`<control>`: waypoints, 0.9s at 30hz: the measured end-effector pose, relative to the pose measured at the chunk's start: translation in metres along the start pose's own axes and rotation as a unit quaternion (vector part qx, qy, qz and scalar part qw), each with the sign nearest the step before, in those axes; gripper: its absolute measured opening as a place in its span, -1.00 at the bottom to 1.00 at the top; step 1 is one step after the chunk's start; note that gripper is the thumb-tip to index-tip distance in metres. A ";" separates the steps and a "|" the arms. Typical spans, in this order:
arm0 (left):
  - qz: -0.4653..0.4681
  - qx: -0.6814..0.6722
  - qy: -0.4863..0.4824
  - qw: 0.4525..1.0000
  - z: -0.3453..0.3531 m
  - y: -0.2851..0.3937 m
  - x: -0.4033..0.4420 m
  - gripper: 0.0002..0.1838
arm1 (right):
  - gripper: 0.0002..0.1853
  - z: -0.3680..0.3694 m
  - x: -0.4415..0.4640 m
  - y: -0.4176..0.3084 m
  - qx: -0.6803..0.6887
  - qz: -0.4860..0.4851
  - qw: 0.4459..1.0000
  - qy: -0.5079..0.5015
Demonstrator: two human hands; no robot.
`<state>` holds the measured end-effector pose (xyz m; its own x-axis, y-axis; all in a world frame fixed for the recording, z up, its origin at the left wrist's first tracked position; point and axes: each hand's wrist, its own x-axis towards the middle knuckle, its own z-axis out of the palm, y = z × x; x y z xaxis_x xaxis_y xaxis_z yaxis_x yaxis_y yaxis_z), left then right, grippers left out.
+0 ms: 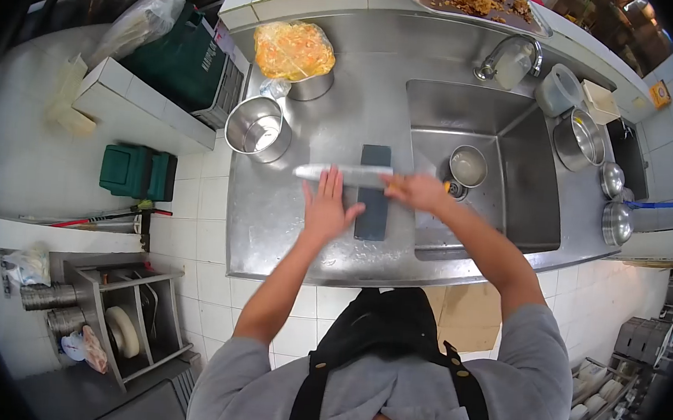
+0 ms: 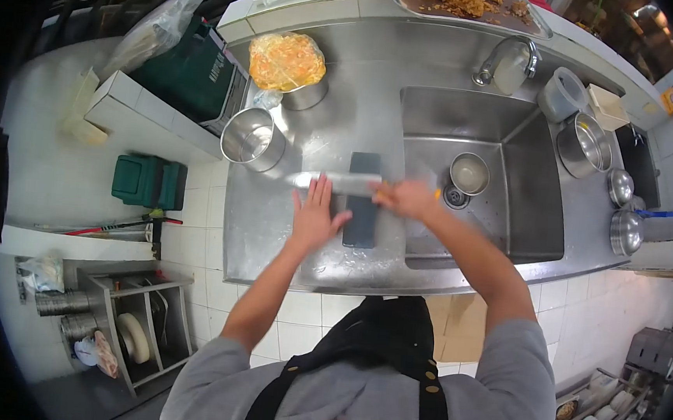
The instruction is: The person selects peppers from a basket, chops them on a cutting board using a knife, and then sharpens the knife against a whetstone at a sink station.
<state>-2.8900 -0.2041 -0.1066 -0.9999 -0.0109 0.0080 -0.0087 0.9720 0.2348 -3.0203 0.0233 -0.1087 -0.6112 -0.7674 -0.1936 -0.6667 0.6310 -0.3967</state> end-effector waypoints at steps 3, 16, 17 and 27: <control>-0.024 0.009 -0.076 0.997 0.000 0.014 -0.081 0.07 | -0.44 0.049 -0.057 -0.025 -0.037 -0.119 0.988 0.095; -0.055 0.010 -0.081 0.995 0.002 0.017 -0.082 0.06 | -0.48 0.017 -0.041 -0.027 0.005 -0.068 0.998 -0.019; -0.039 -0.002 -0.048 0.998 0.001 0.007 -0.035 0.05 | -0.48 0.003 -0.025 -0.021 0.002 -0.072 0.997 -0.018; -0.049 0.006 -0.101 0.994 0.014 0.016 -0.073 0.06 | -0.47 0.051 -0.066 -0.023 0.019 -0.131 0.986 0.102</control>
<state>-2.8171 -0.1844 -0.1173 -0.9759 -0.0592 -0.2101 -0.1047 0.9715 0.2125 -2.9425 0.0534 -0.1329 -0.4949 -0.8629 0.1025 -0.7990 0.4055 -0.4440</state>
